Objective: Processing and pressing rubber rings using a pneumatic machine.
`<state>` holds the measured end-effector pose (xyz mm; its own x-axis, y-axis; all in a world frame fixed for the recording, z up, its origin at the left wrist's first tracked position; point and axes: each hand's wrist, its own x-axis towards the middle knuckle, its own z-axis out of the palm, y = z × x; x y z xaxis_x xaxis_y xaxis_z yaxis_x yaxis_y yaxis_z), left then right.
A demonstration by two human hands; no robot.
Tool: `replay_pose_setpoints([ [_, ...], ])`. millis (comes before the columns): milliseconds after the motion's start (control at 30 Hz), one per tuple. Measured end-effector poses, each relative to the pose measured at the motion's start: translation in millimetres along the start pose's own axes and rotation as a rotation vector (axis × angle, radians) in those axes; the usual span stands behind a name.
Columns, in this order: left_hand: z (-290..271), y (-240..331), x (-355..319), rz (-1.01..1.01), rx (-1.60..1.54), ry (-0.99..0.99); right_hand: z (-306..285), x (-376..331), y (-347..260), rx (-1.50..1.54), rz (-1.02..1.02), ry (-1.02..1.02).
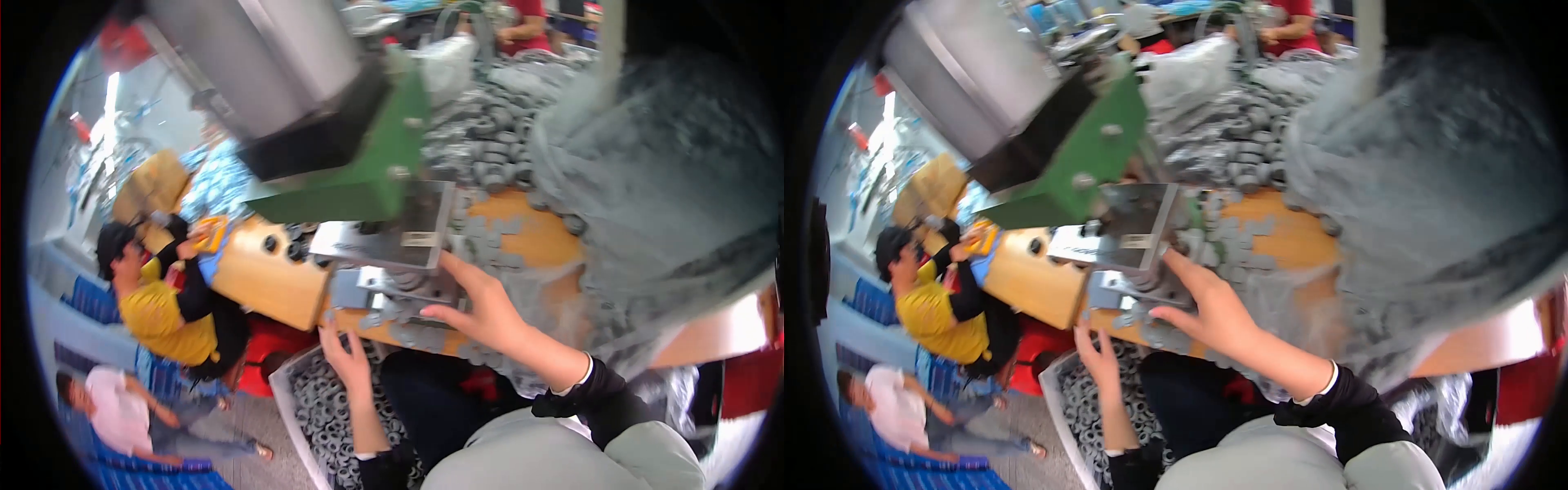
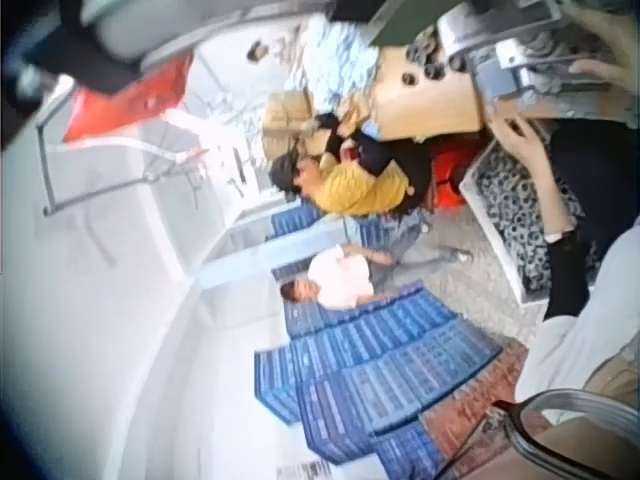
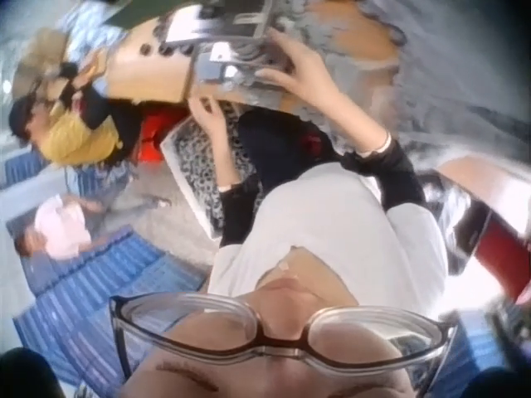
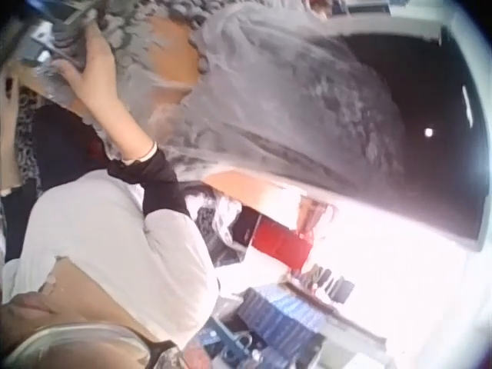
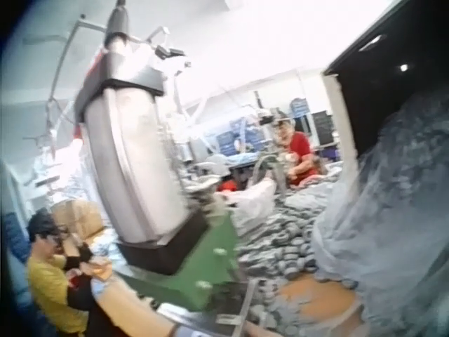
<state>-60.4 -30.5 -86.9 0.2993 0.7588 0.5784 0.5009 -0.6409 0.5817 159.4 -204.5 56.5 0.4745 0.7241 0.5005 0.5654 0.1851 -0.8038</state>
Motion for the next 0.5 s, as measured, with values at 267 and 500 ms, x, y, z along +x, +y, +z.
replay_pose_setpoints([
  [267, 30, -33, 98, 0.05, 0.219, -0.376, -98, -83, 74, -0.767, 0.43, -0.111],
  [500, 62, 26, 79, -0.088, 0.384, -0.225, -171, -116, 129, -0.681, 0.484, -0.244],
])
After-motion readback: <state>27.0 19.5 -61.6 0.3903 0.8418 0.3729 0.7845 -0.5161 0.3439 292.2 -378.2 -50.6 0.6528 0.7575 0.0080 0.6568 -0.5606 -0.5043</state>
